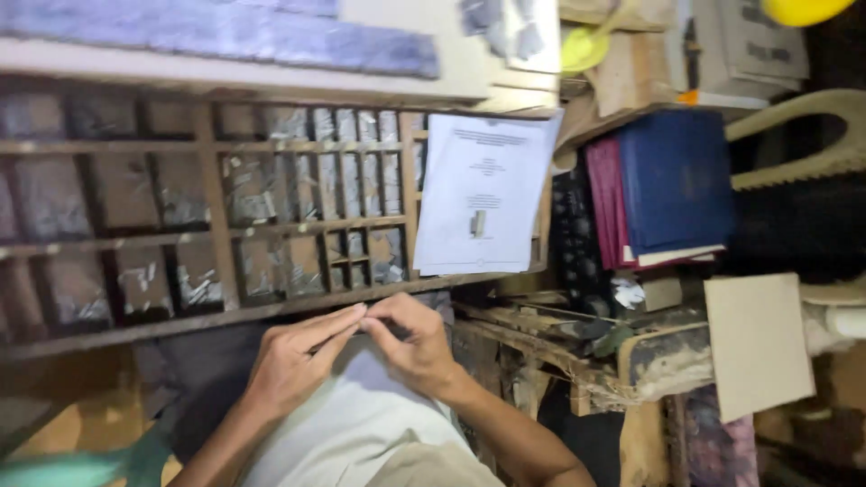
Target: Manually selecting and arranging metal type characters from a wooden case for letterpress printing.
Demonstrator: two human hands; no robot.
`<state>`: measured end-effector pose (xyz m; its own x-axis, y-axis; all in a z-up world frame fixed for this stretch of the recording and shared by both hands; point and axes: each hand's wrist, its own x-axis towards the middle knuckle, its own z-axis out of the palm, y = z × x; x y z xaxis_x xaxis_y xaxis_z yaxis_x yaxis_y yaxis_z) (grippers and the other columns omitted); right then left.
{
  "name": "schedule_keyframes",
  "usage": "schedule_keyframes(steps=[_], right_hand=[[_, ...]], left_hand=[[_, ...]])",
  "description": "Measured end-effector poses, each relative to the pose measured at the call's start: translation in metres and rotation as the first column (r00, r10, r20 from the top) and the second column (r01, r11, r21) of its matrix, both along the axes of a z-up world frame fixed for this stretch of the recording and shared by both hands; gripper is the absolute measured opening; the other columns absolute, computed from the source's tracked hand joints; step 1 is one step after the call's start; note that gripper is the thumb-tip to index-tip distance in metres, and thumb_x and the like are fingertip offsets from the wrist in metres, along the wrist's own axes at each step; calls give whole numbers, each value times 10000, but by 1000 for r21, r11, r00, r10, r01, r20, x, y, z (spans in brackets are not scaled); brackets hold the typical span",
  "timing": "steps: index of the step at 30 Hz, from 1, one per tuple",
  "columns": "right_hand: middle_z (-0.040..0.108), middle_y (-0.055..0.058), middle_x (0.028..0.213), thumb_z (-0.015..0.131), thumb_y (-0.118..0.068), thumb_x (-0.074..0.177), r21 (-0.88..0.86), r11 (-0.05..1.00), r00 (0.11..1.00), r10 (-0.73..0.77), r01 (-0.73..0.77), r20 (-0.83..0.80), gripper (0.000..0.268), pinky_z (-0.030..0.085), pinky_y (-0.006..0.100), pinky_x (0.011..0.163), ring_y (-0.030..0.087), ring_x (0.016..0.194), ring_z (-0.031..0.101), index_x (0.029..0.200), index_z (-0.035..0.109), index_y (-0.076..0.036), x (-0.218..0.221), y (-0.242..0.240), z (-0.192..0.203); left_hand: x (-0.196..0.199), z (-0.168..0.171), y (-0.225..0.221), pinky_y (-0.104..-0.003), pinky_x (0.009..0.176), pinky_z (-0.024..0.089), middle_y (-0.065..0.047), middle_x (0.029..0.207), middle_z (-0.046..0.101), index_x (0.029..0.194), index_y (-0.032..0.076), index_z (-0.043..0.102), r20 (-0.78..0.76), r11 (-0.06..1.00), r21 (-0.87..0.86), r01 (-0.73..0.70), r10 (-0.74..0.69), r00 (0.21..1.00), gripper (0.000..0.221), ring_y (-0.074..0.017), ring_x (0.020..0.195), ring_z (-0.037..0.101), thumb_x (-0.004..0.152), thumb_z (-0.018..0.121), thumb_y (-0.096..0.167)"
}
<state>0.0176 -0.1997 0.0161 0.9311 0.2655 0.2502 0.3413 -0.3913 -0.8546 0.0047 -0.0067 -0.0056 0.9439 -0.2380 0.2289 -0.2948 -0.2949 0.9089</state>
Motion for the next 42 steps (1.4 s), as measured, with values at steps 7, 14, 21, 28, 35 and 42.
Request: schedule_keyframes(steps=[7,14,21,28,35,42], right_hand=[[726,96,906,707,-87,967,69,998,1000,15,-14,-23,56,547,294,734,186,779,664,982,733,-39,-1,-4,-8],[722,94,884,711,-125,972,68,998,1000,-7,9,-27,84,538,313,723,197,770,670,957,729,-45,1,-12,-14],[719,108,883,695,-138,982,84,996,1000,9,-7,-19,110,537,326,707,214,769,669,963,721,-33,1,-19,-23],[713,92,865,695,-150,979,58,998,1000,1,0,-22,115,526,323,703,211,756,661,940,713,-43,1,-22,-25],[712,88,857,693,-164,982,42,999,999,9,-8,-36,128,525,318,696,204,754,660,947,720,-44,2,-21,-25],[698,156,762,742,-95,926,61,997,984,-30,41,-173,42,562,408,662,355,690,689,905,758,-62,1,-18,-20]], left_hand=[[-1,-1,-5,-242,969,608,-59,1140,806,1111,84,812,-205,998,-42,-52,42,978,242,-127,1049,786,882,738,109],[2,-1,-15,-254,997,585,-68,1162,802,1124,94,812,-245,999,11,-47,49,968,246,-136,1082,774,896,722,118],[3,-3,-21,-216,913,619,-27,1112,826,1113,125,826,-358,996,48,-78,90,930,249,-98,1030,791,886,735,174],[3,-6,-24,-177,844,619,-28,1113,834,1117,126,830,-427,996,30,-86,90,900,258,-57,994,784,887,734,190],[3,-13,-22,-181,860,624,-35,1116,832,1114,118,828,-426,996,4,-90,83,901,258,-66,997,785,881,750,196],[9,-16,-23,-456,796,622,-97,1076,808,1155,172,819,-394,986,67,-151,165,904,250,-287,1004,759,921,752,224]])
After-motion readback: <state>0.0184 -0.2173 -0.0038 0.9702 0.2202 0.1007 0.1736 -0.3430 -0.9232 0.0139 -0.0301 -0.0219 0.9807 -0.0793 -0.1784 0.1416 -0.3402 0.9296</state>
